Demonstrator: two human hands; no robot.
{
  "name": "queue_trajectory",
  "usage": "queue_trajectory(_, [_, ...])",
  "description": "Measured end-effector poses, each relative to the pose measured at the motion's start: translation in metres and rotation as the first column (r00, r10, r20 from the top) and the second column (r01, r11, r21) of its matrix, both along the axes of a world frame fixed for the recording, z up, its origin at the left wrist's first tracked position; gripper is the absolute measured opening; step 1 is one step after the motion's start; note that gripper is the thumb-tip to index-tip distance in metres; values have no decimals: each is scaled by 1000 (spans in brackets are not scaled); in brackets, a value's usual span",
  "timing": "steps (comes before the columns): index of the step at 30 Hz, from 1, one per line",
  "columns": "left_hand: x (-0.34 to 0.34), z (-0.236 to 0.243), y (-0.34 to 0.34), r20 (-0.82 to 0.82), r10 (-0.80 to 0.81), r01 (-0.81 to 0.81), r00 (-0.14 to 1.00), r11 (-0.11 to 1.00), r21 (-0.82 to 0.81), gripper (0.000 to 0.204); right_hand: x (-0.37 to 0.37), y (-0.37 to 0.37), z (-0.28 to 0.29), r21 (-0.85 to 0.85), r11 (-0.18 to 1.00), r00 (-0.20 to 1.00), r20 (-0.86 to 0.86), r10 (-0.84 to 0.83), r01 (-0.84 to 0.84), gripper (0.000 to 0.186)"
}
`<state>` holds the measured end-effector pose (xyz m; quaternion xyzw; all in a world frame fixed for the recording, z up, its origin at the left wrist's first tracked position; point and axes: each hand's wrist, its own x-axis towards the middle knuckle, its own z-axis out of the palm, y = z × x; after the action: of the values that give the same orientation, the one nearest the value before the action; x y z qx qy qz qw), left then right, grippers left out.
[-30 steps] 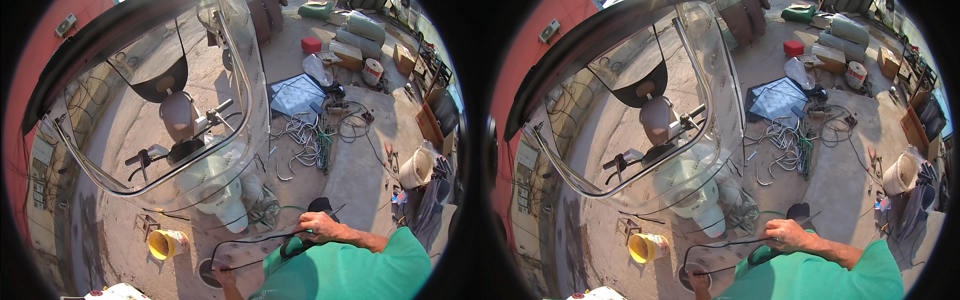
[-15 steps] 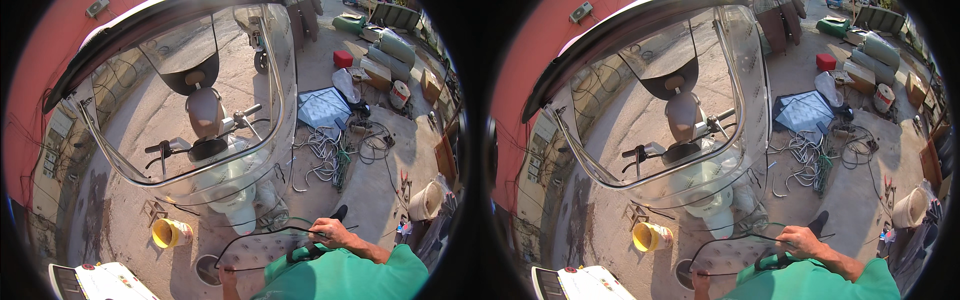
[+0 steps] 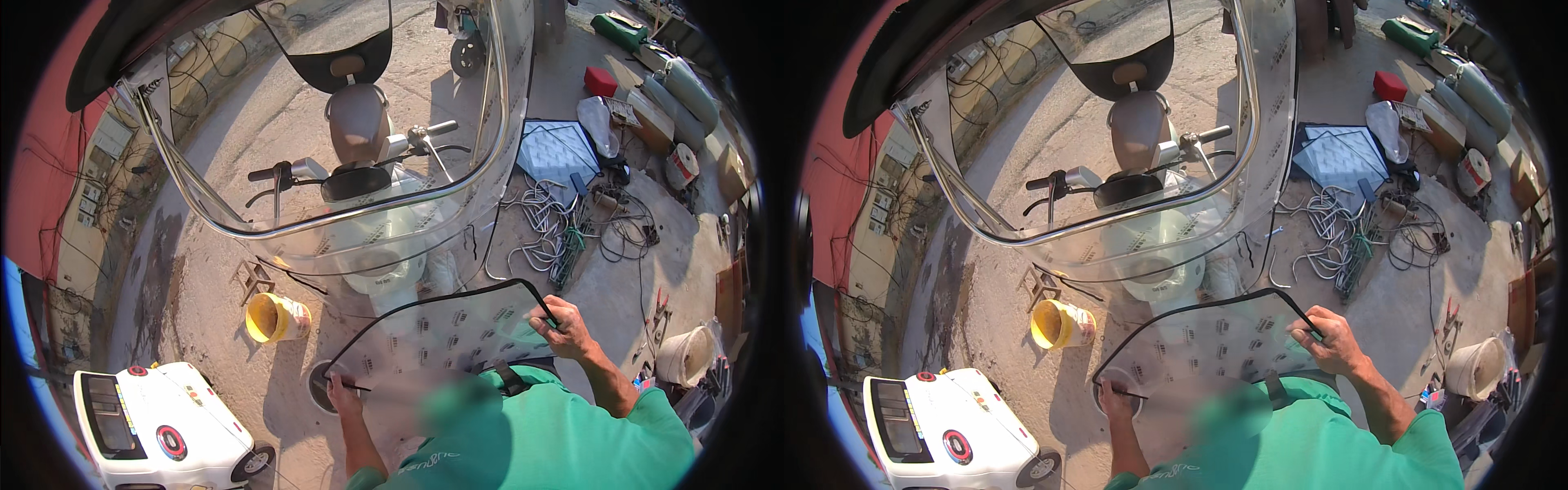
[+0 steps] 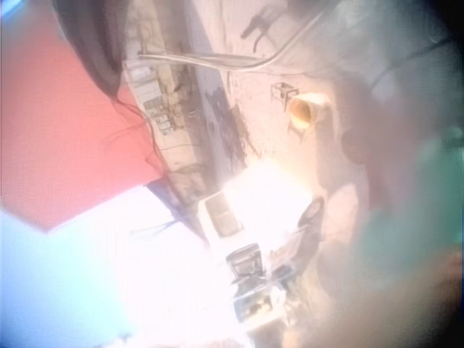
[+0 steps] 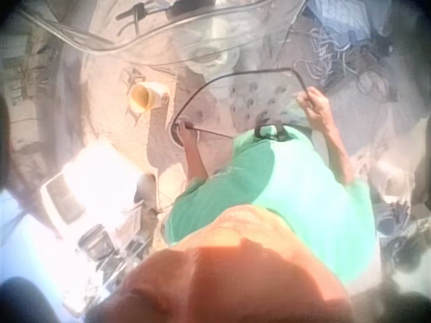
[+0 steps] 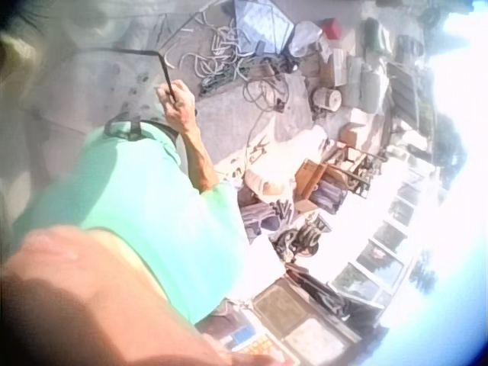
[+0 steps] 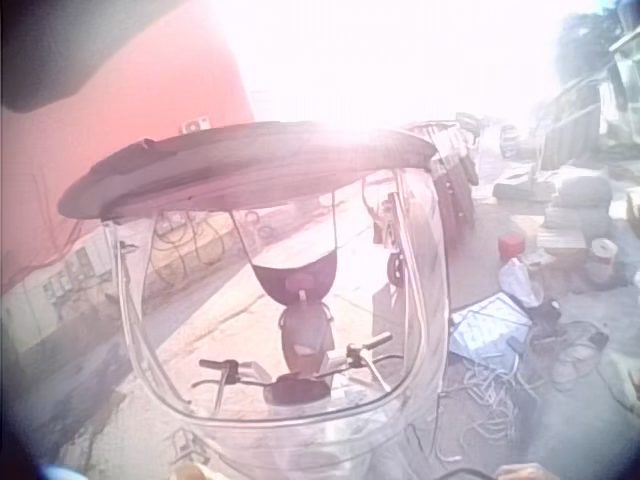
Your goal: The person installs a rubber seal onto a transparent plastic windshield for a scooter. They align the seal along the edges and use zip ties to secure it in place.
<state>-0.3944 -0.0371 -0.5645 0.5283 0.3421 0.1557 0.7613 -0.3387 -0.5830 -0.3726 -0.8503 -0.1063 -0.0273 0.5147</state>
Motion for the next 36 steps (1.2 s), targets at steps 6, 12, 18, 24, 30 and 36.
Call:
queue_trajectory(6, [51,101,4,95,-57,27,994,956,294,36,15,-20,-2,374,918,989,-114,-97,133,29])
queue_trajectory(12, [75,203,-10,143,-62,-15,988,877,480,46,27,-38,1,562,806,976,-200,-85,186,39])
queue_trajectory(18, [73,264,-16,138,-14,-70,990,808,586,51,38,-40,11,601,778,973,-224,-53,181,34])
queue_trajectory(24, [75,296,-11,154,-18,-88,988,752,653,52,48,-35,15,612,760,967,-243,-79,217,28])
queue_trajectory(30, [83,320,-3,199,-51,-100,979,729,678,51,60,-35,24,693,699,976,-214,-35,177,28])
queue_trajectory(36, [115,352,-15,301,-135,-98,944,756,648,45,90,-40,49,674,731,993,-112,-42,107,30])
